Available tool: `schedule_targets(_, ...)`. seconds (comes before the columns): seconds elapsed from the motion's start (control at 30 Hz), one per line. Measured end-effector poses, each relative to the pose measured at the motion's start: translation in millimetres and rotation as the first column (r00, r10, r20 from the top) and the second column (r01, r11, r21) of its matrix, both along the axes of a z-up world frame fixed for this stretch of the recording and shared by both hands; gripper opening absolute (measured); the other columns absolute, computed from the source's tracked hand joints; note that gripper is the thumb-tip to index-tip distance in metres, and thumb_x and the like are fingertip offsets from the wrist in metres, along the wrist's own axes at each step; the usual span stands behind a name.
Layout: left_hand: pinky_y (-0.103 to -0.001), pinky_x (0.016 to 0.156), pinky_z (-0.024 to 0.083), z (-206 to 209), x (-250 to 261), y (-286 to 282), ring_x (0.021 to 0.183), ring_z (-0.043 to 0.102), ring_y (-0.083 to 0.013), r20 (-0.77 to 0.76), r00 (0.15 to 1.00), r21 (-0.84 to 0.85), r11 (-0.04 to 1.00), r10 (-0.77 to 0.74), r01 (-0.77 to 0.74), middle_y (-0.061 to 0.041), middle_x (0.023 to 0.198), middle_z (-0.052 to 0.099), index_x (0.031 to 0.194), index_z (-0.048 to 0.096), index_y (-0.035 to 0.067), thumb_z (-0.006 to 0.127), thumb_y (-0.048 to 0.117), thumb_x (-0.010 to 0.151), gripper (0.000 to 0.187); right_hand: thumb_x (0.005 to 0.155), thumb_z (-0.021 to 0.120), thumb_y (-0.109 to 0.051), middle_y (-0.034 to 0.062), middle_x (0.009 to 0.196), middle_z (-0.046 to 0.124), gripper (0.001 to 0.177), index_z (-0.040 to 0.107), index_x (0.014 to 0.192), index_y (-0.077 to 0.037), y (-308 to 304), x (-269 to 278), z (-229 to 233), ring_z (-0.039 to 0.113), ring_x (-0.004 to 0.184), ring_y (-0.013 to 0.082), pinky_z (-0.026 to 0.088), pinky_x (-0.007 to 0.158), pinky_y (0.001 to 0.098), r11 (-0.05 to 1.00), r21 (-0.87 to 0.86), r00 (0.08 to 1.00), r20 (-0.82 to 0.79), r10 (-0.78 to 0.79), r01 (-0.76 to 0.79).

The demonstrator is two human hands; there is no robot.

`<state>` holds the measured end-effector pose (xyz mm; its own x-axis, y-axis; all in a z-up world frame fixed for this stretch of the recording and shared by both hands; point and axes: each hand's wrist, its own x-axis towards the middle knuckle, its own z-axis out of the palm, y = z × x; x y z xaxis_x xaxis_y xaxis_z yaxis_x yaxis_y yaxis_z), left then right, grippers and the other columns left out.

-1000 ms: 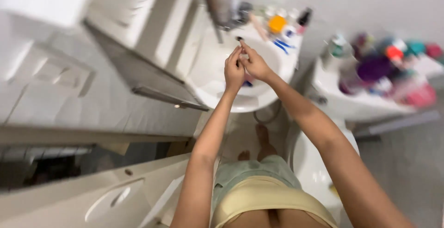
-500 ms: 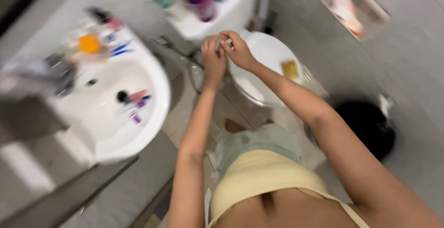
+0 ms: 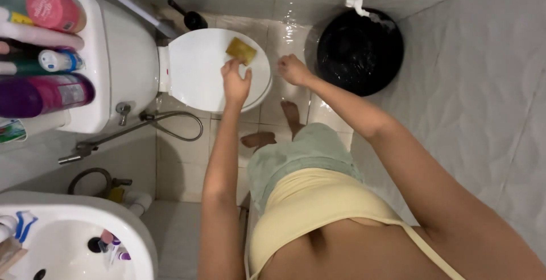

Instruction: Organizing and cleaning various toiletries and bathroom items on a sink and inside a cabinet.

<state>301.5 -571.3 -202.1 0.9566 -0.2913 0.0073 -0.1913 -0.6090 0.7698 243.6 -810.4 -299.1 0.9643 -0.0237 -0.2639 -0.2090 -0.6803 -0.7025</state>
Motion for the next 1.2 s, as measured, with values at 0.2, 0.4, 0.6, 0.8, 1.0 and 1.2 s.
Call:
schedule_targets(0.2, -0.044, 0.107, 0.044, -47.9, 4.3, -3.2, 0.126, 0.050, -0.0380, -0.103, 0.994, 0.038, 0.999, 0.031, -0.028, -0.014, 0.131, 0.061, 0.120, 0.068, 0.009, 0.075, 0.015, 0.088, 0.034, 0.094, 0.062, -0.028, 0.0203, 0.113, 0.067, 0.036, 0.067, 0.121, -0.005, -1.5, 21.1, -3.7, 0.065, 0.104, 0.0387, 0.051, 0.093, 0.0452, 0.999, -0.018, 0.991, -0.126, 0.032, -0.035)
schedule_targets(0.4, -0.048, 0.110, 0.041, -115.2, 10.7, 52.0, 0.128, 0.048, -0.0397, -0.178, 0.961, 0.097, 0.976, 0.211, -0.196, -0.017, 0.130, 0.061, 0.124, 0.067, 0.011, 0.073, 0.015, 0.087, 0.037, 0.093, 0.065, -0.032, 0.0189, 0.110, 0.073, 0.044, 0.063, 0.128, -0.006, 57.0, 101.5, -76.0, 0.069, 0.104, 0.0347, 0.053, 0.094, 0.0444, 0.987, 0.023, 0.956, -0.247, 0.159, -0.159)
schedule_targets(0.6, -0.046, 0.111, 0.040, -167.6, -17.9, 105.5, 0.130, 0.048, -0.0384, -0.238, 0.891, 0.028, 0.920, 0.386, -0.391, -0.016, 0.132, 0.061, 0.123, 0.068, 0.011, 0.070, 0.016, 0.091, 0.033, 0.094, 0.068, -0.030, 0.0241, 0.130, 0.064, 0.055, 0.052, 0.139, -0.004, 61.5, 151.1, -291.9, 0.060, 0.122, 0.0407, 0.046, 0.105, 0.0488, 0.905, -0.324, 0.951, -0.232, 0.205, -0.274)
schedule_targets(0.8, -0.045, 0.109, 0.042, -185.8, -44.7, 150.3, 0.125, 0.052, -0.0363, -0.250, 0.853, -0.027, 0.877, 0.459, -0.480, -0.016, 0.128, 0.063, 0.120, 0.069, 0.011, 0.068, 0.017, 0.096, 0.025, 0.085, 0.075, -0.042, 0.0277, 0.137, 0.057, 0.098, 0.025, 0.158, 0.002, 104.5, 165.0, -283.7, 0.055, 0.127, 0.0416, 0.040, 0.113, 0.0478, 0.945, -0.319, 0.953, -0.302, -0.026, -0.075)
schedule_targets(1.0, -0.045, 0.107, 0.042, -170.9, -41.0, 196.2, 0.122, 0.053, -0.0364, -0.170, 0.819, -0.046, 0.826, 0.548, -0.562, -0.014, 0.126, 0.064, 0.119, 0.069, 0.010, 0.068, 0.015, 0.095, 0.024, 0.075, 0.083, -0.051, 0.0215, 0.131, 0.059, 0.080, 0.057, 0.132, -0.002, 180.9, 164.1, -218.6, 0.053, 0.123, 0.0376, 0.049, 0.099, 0.0475, 0.902, -0.424, 0.818, -0.492, -0.299, 0.075)
schedule_targets(1.2, -0.045, 0.106, 0.044, -87.8, -43.8, 252.3, 0.119, 0.058, -0.0345, -0.011, 0.759, -0.135, 0.751, 0.651, -0.646, -0.012, 0.125, 0.067, 0.117, 0.071, 0.010, 0.068, 0.013, 0.094, 0.023, 0.076, 0.085, -0.034, 0.0172, 0.112, 0.073, 0.066, 0.062, 0.125, 0.004, 305.9, 141.7, -117.4, 0.071, 0.099, 0.0243, 0.057, 0.089, 0.0367, 0.936, 0.308, 0.888, -0.364, 0.280, -0.169)
